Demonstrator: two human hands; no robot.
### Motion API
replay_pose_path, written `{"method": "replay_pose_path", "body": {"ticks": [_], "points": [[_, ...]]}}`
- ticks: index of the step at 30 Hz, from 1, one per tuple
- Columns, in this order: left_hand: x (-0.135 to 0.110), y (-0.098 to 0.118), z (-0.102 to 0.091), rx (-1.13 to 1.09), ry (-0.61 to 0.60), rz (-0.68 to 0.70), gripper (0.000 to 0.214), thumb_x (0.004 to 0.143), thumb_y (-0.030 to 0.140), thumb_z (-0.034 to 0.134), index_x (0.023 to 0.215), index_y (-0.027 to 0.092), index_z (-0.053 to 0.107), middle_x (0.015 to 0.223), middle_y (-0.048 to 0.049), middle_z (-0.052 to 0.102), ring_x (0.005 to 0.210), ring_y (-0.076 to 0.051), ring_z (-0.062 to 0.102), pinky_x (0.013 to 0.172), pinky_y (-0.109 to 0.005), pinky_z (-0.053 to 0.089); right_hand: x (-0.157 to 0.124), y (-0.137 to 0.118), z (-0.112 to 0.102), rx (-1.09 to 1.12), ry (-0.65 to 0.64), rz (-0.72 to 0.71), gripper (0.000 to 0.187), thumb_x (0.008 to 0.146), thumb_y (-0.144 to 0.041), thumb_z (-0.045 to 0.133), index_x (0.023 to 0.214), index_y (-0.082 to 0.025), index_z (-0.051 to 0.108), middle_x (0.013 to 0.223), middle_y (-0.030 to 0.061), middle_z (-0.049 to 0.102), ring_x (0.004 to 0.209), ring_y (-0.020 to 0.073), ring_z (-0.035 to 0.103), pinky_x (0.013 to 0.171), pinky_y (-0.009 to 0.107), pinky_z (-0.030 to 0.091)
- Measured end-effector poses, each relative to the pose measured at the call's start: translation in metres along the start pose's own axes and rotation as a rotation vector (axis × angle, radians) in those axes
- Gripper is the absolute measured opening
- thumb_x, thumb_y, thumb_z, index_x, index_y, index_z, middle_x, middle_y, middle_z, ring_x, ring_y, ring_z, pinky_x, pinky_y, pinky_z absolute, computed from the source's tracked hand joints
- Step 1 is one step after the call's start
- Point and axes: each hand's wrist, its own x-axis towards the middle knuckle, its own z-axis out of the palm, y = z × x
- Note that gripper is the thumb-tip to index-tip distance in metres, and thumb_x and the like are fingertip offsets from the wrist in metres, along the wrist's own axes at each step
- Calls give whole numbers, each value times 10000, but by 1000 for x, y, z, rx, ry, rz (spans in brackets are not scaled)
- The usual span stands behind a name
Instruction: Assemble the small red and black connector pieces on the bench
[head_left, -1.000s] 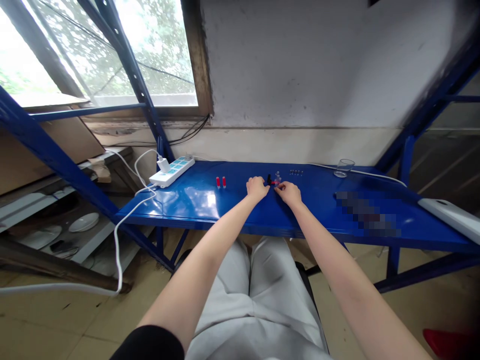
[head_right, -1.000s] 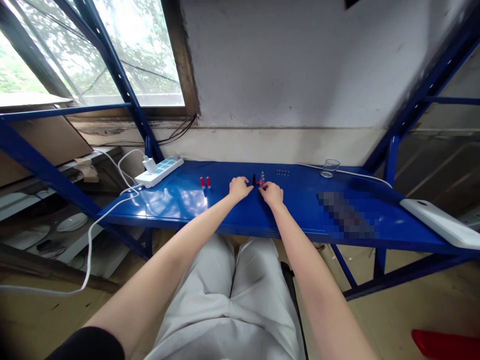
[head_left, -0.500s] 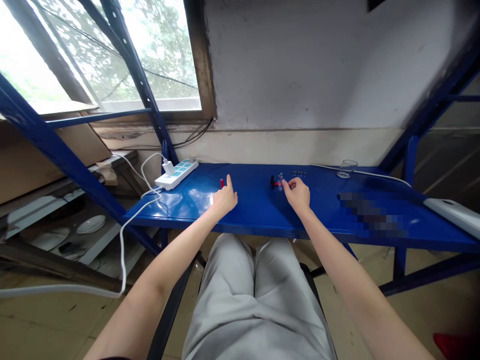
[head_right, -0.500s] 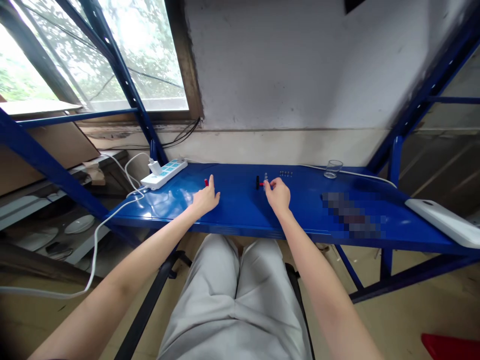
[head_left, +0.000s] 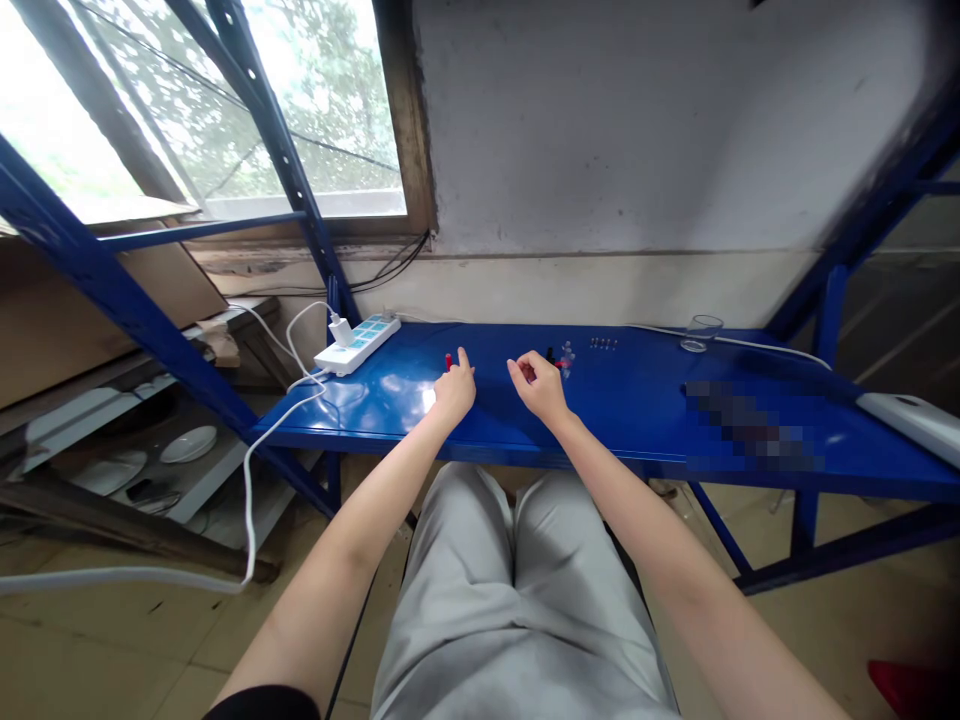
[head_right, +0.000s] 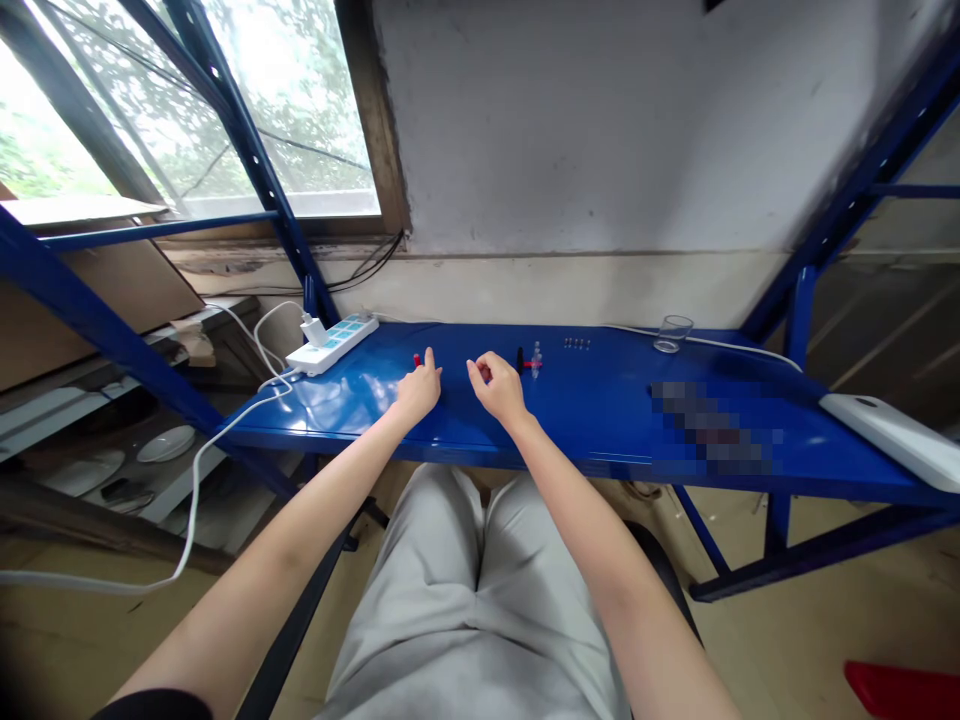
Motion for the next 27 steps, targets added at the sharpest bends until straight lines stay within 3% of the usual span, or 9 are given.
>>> {"method": "replay_pose_path", "body": {"ticks": [5,11,16,19,22,25,27], "points": [[11,3,6,50,65,129,377,933,263,230,1136,123,516,1034,-170,581,909,-238,628,736,-295,459,-3,8,11,32,-5,11,308,867,-448,389,676,-212,438,612,-1,463,570,119,428,571,245,361],[16,10,6,0,64,136,332,930,259,259,984,139,564,977,-128,612,869,-221,628,724,-289,447,-6,17,12,70,7,4,287,855,-427,426,663,-214,412,584,-17,443,535,113,412,536,245,334],[12,-15,-5,-184,110,72,355,923,334,284,874,175,598,839,-103,653,842,-218,618,713,-276,423,-7,18,11,68,-25,31,281,853,-427,422,668,-215,415,592,-9,460,545,119,423,534,246,326],[10,-38,-8,-257,139,87,325,909,339,319,923,190,607,879,-87,666,836,-203,617,717,-264,424,-7,18,13,69,-55,43,271,852,-425,415,682,-215,426,605,-5,475,559,123,435,536,243,323],[8,-48,-8,-217,58,188,318,894,322,355,1080,204,584,974,-90,662,882,-221,619,744,-283,437,-8,18,14,73,-71,46,254,848,-415,416,694,-214,440,617,-1,491,571,127,446,539,242,325],[9,-40,-6,-70,-88,303,406,872,264,400,1270,220,466,1073,-121,633,931,-256,615,780,-328,445,-8,18,15,76,-77,56,247,847,-409,416,699,-213,444,619,0,497,570,128,453,541,244,330],[11,-28,-5,35,-164,343,428,858,187,402,1282,205,453,1085,-147,621,948,-269,611,790,-349,449,-9,18,14,81,-81,68,249,847,-414,416,701,-214,443,620,-1,499,564,127,455,540,245,335]]}}
